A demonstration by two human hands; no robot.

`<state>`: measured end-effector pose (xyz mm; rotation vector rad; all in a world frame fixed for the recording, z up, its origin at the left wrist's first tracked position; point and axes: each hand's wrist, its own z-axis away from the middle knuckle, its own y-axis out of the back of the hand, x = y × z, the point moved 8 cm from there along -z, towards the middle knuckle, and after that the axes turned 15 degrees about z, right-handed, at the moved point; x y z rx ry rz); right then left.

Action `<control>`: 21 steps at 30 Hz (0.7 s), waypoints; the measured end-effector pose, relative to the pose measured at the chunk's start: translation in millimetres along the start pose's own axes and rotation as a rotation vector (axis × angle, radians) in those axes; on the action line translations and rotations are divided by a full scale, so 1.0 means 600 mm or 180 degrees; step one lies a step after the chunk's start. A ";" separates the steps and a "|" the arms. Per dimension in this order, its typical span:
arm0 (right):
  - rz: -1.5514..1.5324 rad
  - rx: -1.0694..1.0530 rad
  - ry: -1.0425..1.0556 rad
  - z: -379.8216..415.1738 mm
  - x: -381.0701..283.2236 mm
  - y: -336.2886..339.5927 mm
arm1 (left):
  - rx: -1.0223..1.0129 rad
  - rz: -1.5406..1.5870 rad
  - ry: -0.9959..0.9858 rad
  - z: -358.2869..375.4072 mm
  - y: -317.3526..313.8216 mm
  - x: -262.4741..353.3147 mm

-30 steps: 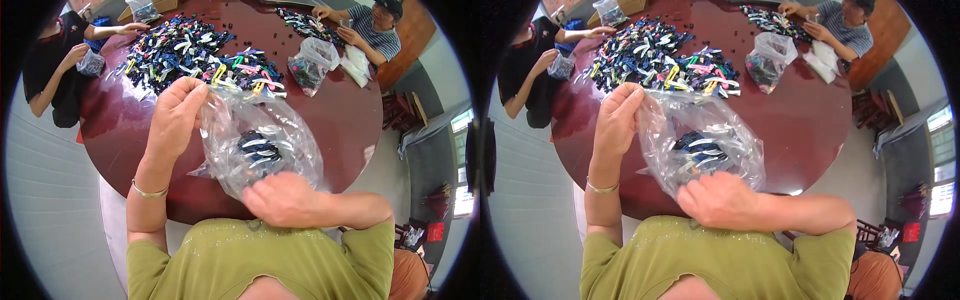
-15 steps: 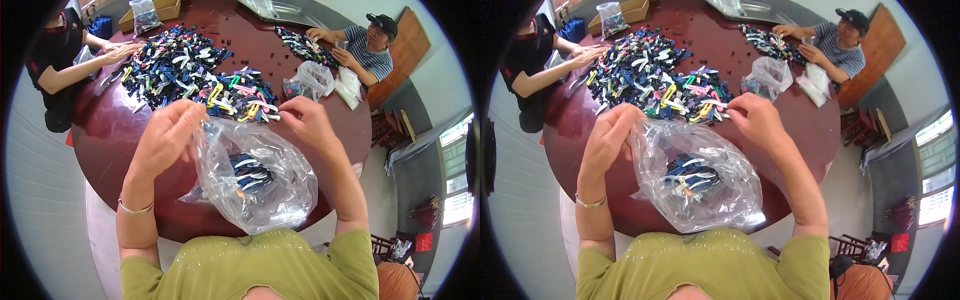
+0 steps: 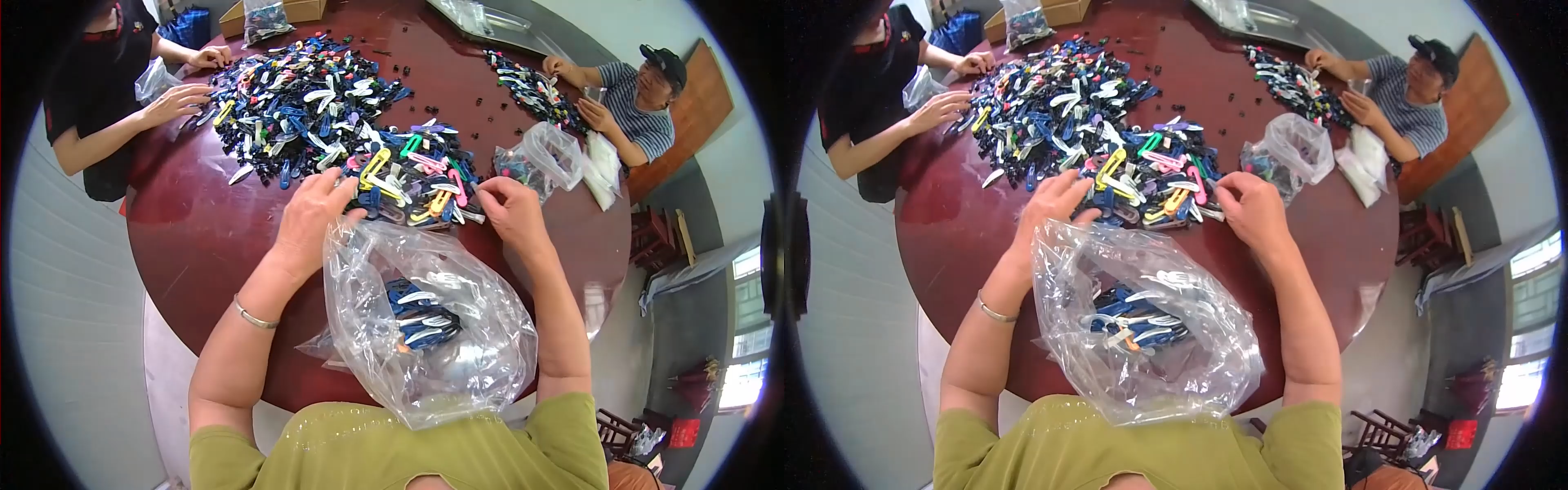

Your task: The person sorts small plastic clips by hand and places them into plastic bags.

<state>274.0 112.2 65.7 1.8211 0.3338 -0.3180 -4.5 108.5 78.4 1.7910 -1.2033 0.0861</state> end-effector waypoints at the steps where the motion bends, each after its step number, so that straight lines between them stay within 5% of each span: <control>1: -0.0576 -0.0113 -0.0081 0.001 -0.005 0.001 | -0.0094 -0.0015 0.0085 -0.004 -0.007 -0.001; 3: -0.1721 -0.0337 -0.0261 0.008 -0.029 0.017 | -0.0179 -0.0078 0.0137 -0.008 -0.017 -0.001; 7: -0.2521 -0.0744 0.0053 0.069 -0.151 0.103 | -0.0119 -0.0189 0.0126 -0.013 -0.029 -0.009; 8: -0.1983 -0.0647 0.0765 0.079 -0.175 0.123 | -0.0098 -0.0190 0.0159 -0.014 -0.030 -0.012; 12: -0.1828 -0.0405 0.1596 0.104 -0.231 0.147 | -0.0223 -0.0404 -0.0172 -0.038 -0.042 0.007; 15: -0.1582 0.0388 0.1137 0.056 -0.158 0.122 | -0.0620 -0.0431 -0.0402 -0.067 -0.069 0.014; 17: -0.1962 0.0021 0.0302 0.019 -0.091 0.052 | -0.0876 -0.0332 -0.0305 -0.076 -0.092 0.008; 21: -0.1934 -0.0042 0.0084 -0.008 -0.031 -0.027 | -0.1161 -0.0292 -0.0258 -0.076 -0.111 0.016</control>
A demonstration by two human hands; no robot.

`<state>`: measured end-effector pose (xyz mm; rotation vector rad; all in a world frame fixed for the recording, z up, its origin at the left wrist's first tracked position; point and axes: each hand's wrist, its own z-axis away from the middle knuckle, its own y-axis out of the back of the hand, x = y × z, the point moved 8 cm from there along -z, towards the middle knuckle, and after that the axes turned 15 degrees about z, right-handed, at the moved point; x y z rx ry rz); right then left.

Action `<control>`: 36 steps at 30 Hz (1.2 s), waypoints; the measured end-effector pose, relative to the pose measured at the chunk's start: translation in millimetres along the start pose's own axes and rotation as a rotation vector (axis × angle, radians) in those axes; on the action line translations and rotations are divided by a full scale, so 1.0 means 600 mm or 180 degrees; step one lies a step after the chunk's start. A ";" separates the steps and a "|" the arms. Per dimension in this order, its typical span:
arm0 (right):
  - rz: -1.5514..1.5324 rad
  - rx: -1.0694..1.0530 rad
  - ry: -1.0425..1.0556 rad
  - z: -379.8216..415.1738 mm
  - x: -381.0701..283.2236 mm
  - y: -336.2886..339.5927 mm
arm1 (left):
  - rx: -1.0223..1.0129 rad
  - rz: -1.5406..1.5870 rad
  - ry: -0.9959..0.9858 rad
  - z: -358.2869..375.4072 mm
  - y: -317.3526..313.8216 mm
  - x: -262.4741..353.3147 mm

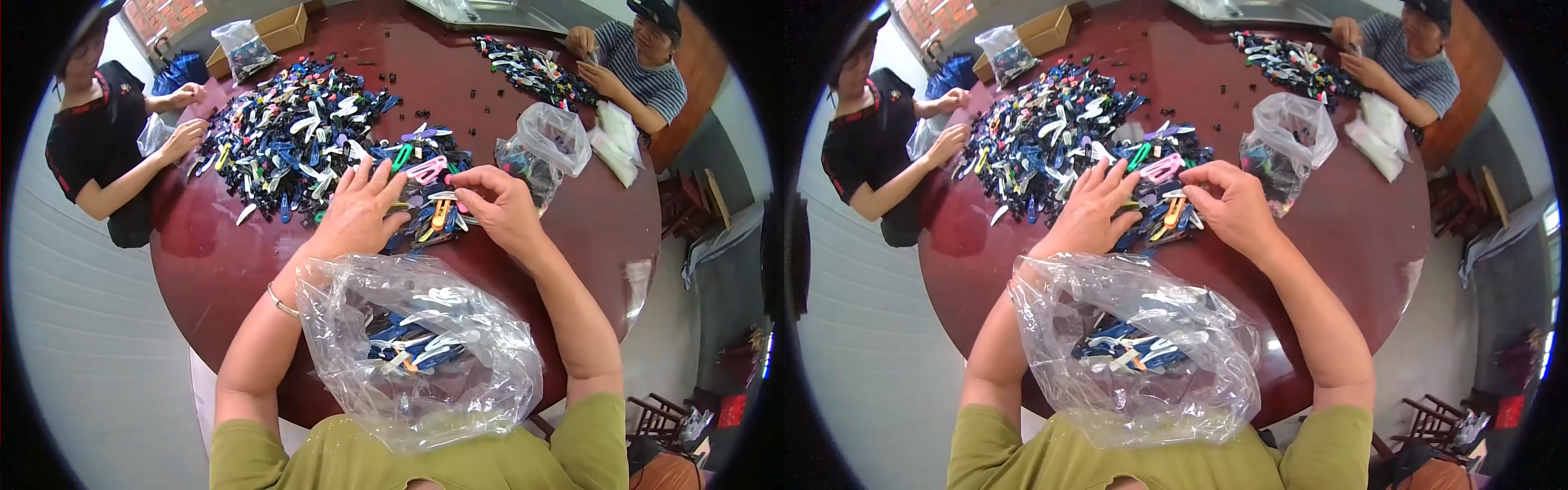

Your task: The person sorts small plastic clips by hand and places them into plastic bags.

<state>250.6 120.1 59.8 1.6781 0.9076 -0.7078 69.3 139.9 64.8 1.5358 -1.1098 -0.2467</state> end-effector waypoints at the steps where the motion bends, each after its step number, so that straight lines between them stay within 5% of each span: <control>1: 0.0186 0.0036 0.0104 -0.002 0.001 -0.002 | -0.0001 -0.0011 -0.0027 0.002 0.000 0.002; 16: 0.3053 0.0168 0.2010 -0.060 -0.077 -0.067 | 0.0116 0.0023 -0.0408 0.016 0.008 0.016; 22: 0.2144 0.0752 0.1491 -0.051 -0.077 -0.015 | 0.0387 0.0114 -0.0421 0.017 0.015 0.017; 26: 0.0418 -0.0133 0.0372 -0.056 -0.078 0.008 | 0.0644 0.0053 -0.0431 0.019 0.023 0.026; 29: -0.0494 -0.0828 0.0349 -0.007 -0.187 0.028 | 0.0819 0.0043 -0.0516 0.020 0.027 0.024; 31: -0.0709 -0.0896 0.1093 0.044 -0.257 0.034 | 0.0892 0.0076 -0.0660 0.020 0.026 0.013; 34: -0.0157 -0.1876 0.1562 0.098 -0.305 0.006 | 0.0943 0.0055 -0.0455 0.021 0.028 0.014; 36: 0.0116 -0.1610 0.1988 0.101 -0.307 0.000 | 0.0868 0.0051 -0.0471 0.020 0.028 0.014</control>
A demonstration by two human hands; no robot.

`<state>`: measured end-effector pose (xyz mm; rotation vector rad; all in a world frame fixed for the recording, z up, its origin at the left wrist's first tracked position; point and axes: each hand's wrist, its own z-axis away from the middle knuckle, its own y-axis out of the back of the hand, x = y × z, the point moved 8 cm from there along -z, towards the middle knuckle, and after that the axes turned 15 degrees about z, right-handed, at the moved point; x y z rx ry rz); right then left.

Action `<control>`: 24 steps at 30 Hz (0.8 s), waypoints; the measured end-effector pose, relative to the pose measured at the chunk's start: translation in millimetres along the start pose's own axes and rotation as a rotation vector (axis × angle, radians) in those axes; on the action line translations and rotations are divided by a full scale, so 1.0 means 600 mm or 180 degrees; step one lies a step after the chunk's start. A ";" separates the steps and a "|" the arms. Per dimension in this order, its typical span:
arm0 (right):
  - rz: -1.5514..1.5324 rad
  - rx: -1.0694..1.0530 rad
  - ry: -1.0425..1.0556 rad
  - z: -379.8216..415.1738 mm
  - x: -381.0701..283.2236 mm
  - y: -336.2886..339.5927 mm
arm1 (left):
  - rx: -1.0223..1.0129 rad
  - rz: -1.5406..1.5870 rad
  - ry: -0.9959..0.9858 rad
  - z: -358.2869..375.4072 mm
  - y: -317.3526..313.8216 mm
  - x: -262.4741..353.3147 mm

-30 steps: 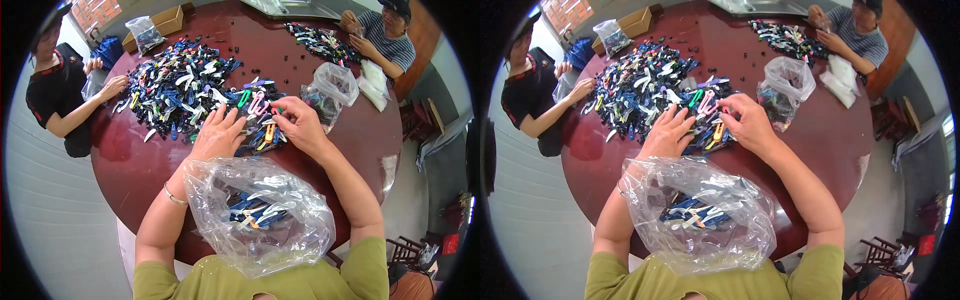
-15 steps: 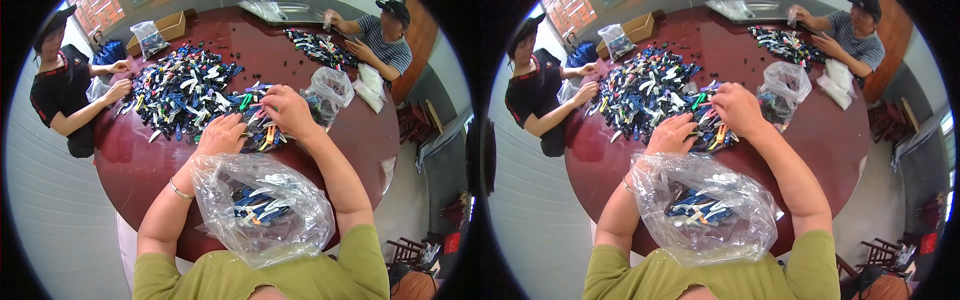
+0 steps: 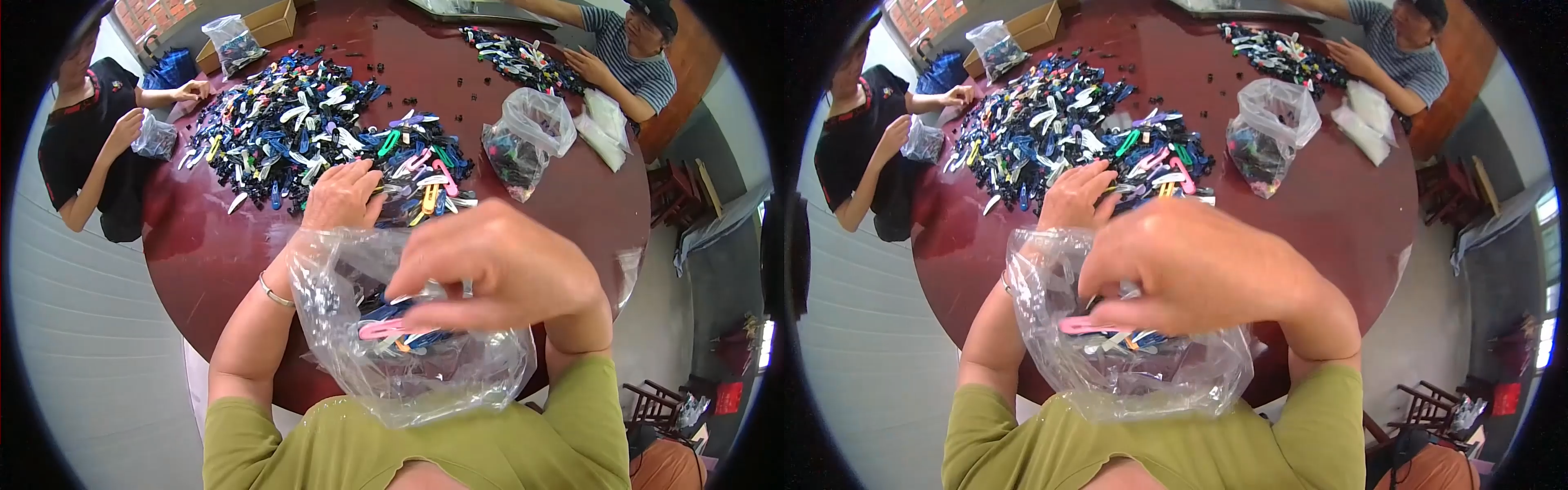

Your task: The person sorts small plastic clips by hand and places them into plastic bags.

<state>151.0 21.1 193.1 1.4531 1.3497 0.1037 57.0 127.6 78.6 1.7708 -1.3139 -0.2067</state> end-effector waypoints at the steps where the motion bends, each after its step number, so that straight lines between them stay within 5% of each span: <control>1: 0.0215 0.0075 0.0157 0.001 0.001 -0.003 | -0.0068 0.0015 -0.0009 -0.001 -0.001 -0.002; 4: 0.1118 0.1207 -0.0877 0.006 0.114 0.076 | -0.0006 -0.0002 0.0102 -0.002 0.001 -0.001; 6: 0.1482 0.0624 -0.1827 0.023 0.207 0.066 | -0.0025 -0.0026 0.0118 -0.001 0.003 -0.004; 8: 0.1844 0.0054 -0.1333 0.024 0.266 0.025 | 0.0014 -0.0023 0.0116 -0.004 0.006 -0.002; 11: 0.2367 -0.0329 -0.1707 0.028 0.300 -0.014 | -0.0035 -0.0031 0.0173 -0.004 0.009 -0.003; 17: 0.2641 -0.0177 -0.1724 0.026 0.295 -0.014 | -0.0124 -0.0186 0.0080 -0.001 -0.001 -0.002; 21: 0.2252 0.0601 -0.1456 0.020 0.262 0.032 | -0.0089 -0.0223 0.0119 -0.005 0.004 0.003; 24: 0.0249 0.0661 -0.2063 0.018 0.207 0.056 | 0.0124 -0.0133 0.0071 -0.005 0.013 0.003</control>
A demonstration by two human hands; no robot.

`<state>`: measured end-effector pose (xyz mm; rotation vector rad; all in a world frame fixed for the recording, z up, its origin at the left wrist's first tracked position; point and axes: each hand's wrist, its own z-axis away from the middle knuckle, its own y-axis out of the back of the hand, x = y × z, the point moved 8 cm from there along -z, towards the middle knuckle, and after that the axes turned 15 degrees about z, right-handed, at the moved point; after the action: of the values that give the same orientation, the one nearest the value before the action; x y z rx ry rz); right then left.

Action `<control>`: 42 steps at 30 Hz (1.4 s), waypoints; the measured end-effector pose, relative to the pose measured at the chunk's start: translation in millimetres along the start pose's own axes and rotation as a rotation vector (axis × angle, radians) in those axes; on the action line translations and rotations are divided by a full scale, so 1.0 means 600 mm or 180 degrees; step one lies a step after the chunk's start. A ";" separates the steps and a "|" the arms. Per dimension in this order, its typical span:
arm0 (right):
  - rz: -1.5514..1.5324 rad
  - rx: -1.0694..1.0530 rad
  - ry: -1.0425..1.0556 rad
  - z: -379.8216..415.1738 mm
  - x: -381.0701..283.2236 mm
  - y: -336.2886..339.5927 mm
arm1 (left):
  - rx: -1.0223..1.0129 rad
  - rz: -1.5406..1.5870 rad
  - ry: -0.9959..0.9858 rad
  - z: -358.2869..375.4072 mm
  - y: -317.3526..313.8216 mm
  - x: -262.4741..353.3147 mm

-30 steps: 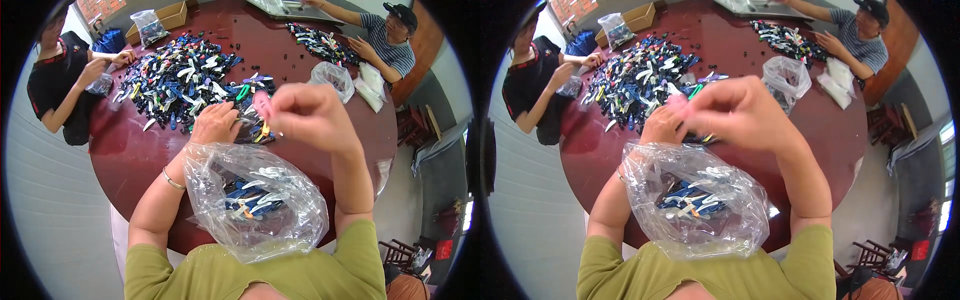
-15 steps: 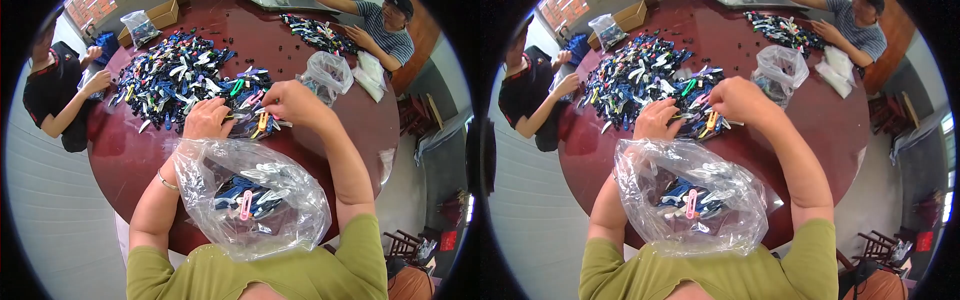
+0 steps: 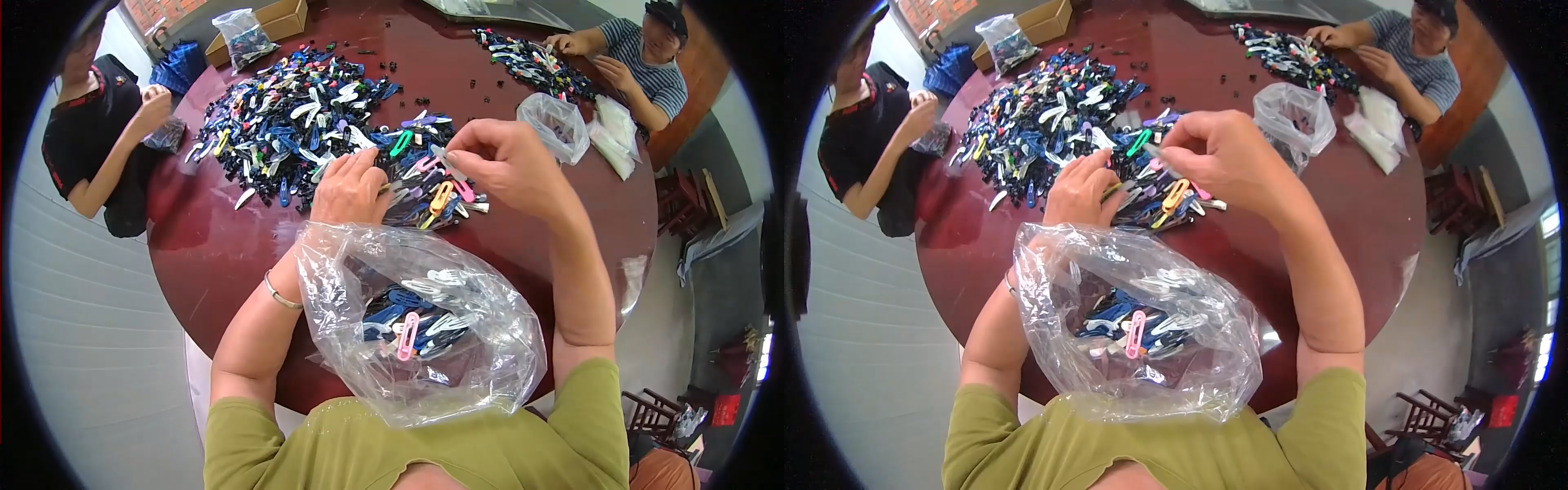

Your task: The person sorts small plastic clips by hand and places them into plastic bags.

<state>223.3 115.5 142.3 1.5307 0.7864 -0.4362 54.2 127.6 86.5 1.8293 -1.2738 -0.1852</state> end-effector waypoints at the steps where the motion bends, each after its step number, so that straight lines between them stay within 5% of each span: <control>1: -0.0250 0.0069 0.0150 0.015 -0.032 0.010 | -0.0008 0.0027 0.0005 0.000 0.001 -0.003; 4: -0.0841 0.0008 0.0939 0.072 -0.112 0.007 | 0.0171 0.0024 -0.0036 0.001 -0.002 -0.007; 8: -0.0243 -0.0050 0.1773 0.088 -0.150 -0.010 | 0.0206 0.0040 -0.0142 0.003 0.000 -0.001; 11: 0.0422 0.0727 0.1236 0.035 -0.075 0.013 | 0.0241 0.0078 -0.0163 0.000 0.006 0.008; 16: 0.1420 -0.0533 0.0765 -0.009 0.022 -0.073 | 0.0100 0.0066 -0.0069 -0.001 -0.002 0.004; 21: 0.2312 -0.0523 0.0709 -0.008 0.025 -0.106 | 0.0174 0.0013 -0.0228 -0.003 0.001 0.010; 27: 0.1787 0.0422 0.0937 -0.014 0.022 -0.043 | 0.0081 0.0017 -0.0042 0.000 -0.005 0.002; 30: 0.0631 -0.0032 0.0089 -0.023 0.044 -0.029 | 0.0074 0.0072 0.0037 0.000 -0.003 0.001; 35: -0.0666 -0.0531 -0.0189 -0.037 0.088 -0.057 | 0.0063 0.0138 0.0062 0.001 -0.001 -0.001; 42: -0.0450 -0.0268 -0.0200 -0.038 0.095 -0.051 | 0.0114 0.0253 0.0075 0.000 0.003 -0.004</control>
<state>237.4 149.0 84.4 1.3821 0.8565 -0.5465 52.0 129.3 87.2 1.8024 -1.3383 -0.0977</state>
